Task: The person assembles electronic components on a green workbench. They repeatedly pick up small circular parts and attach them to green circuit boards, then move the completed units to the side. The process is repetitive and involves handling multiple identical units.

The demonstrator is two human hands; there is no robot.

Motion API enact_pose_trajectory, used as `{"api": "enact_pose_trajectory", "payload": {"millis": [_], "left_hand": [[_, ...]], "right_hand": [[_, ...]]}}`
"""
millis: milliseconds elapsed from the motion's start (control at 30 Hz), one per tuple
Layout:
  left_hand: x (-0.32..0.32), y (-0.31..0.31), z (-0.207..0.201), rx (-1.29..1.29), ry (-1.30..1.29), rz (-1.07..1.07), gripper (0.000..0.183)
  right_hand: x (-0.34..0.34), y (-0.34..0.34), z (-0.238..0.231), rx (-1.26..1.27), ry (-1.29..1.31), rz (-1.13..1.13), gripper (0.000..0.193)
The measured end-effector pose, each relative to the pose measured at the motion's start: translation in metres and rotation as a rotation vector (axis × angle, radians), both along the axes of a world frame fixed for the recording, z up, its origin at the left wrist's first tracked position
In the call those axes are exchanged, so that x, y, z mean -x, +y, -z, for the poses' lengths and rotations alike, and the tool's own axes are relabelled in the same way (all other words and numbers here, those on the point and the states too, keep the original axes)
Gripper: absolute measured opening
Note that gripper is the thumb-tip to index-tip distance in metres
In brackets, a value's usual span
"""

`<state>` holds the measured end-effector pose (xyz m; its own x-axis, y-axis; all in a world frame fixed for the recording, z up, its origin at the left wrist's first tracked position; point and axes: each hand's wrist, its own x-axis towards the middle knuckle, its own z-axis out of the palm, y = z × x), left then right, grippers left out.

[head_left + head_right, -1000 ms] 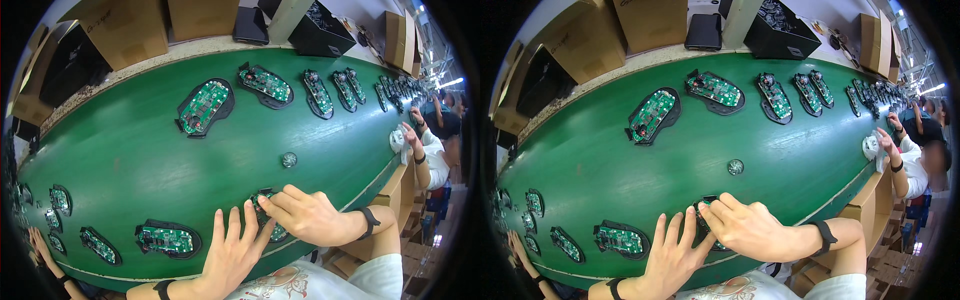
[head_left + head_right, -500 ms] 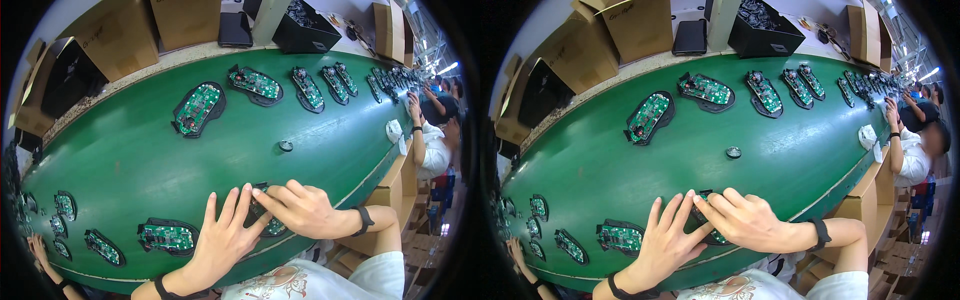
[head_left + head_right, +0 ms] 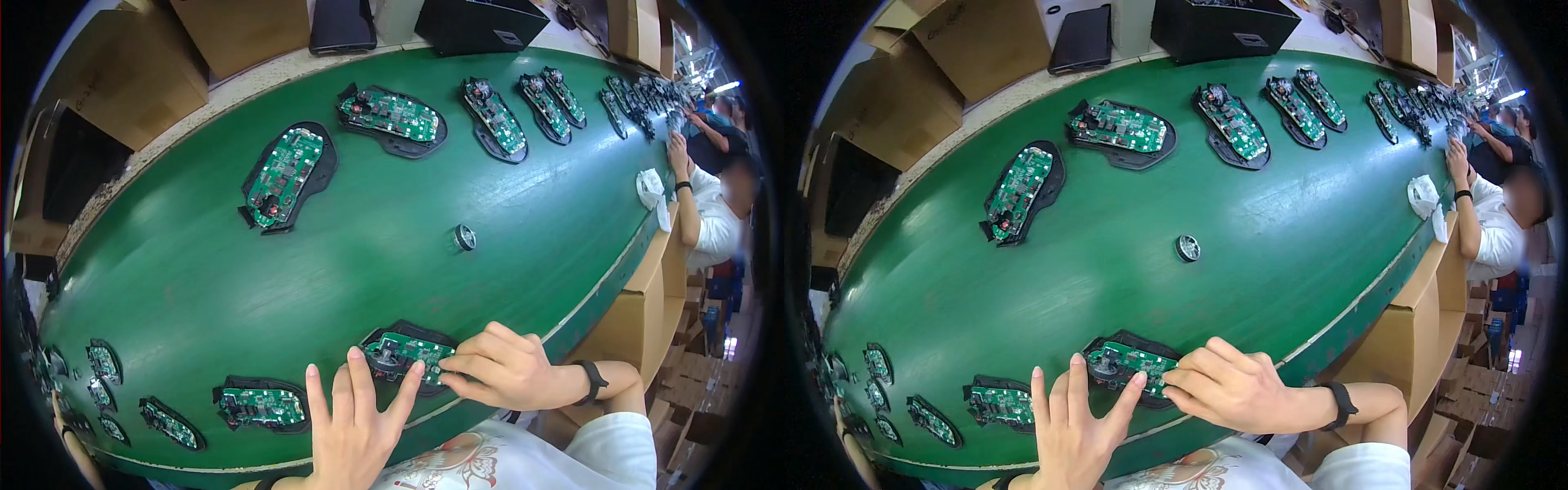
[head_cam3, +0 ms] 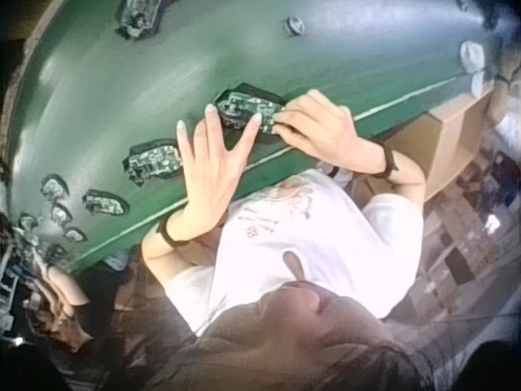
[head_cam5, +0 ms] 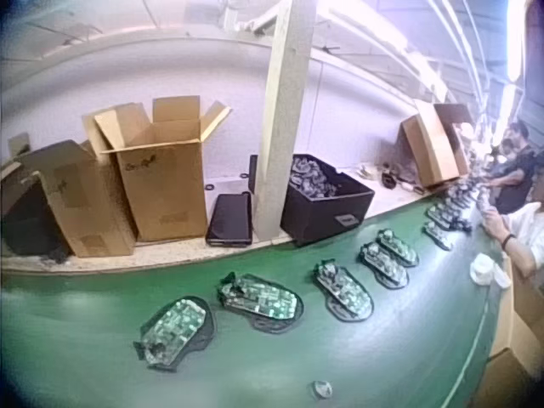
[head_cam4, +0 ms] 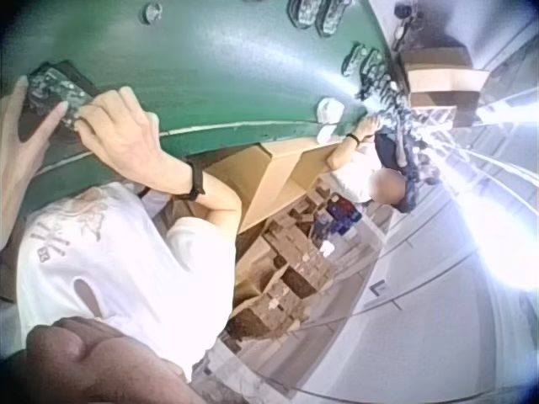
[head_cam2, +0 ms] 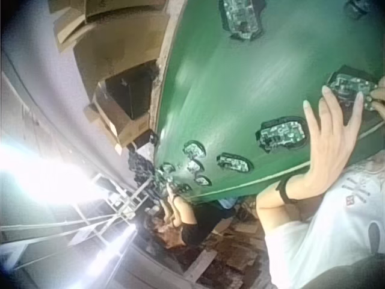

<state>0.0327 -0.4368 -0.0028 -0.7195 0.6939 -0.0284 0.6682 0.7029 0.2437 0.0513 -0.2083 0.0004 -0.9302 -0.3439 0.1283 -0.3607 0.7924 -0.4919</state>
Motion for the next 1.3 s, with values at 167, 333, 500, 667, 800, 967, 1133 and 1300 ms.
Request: {"api": "enact_pose_trajectory", "payload": {"millis": [167, 333, 500, 667, 800, 967, 1133, 1300], "left_hand": [[0.001, -0.001, 0.000, -0.010, -0.015, 0.001, 0.070], [0.002, -0.004, 0.000, 0.001, -0.022, 0.020, 0.069], [0.004, -0.002, 0.003, -0.022, -0.026, 0.033, 0.069], [0.005, -0.005, 0.001, -0.014, -0.048, 0.034, 0.077], [0.005, -0.006, 0.003, -0.012, -0.047, 0.041, 0.083], [0.006, -0.007, 0.004, -0.027, -0.078, 0.041, 0.080], [0.003, -0.009, 0.011, -0.009, -0.024, 0.047, 0.066], [0.007, -0.007, 0.006, -0.047, -0.024, 0.058, 0.071]], "right_hand": [[0.000, 0.000, 0.004, 0.023, 0.003, -0.041, 0.020], [0.002, -0.004, 0.005, 0.052, -0.012, -0.056, 0.019], [0.005, -0.002, 0.007, 0.116, -0.023, -0.056, 0.017], [0.008, 0.000, 0.002, 0.094, -0.068, -0.092, 0.018], [0.002, 0.011, 0.011, 0.225, -0.088, -0.016, 0.020], [-0.001, 0.012, 0.014, 0.206, -0.076, 0.002, 0.022], [-0.001, 0.006, 0.010, 0.000, 0.074, -0.093, 0.026], [-0.005, 0.000, -0.003, -0.168, 0.112, -0.163, 0.030]]}}
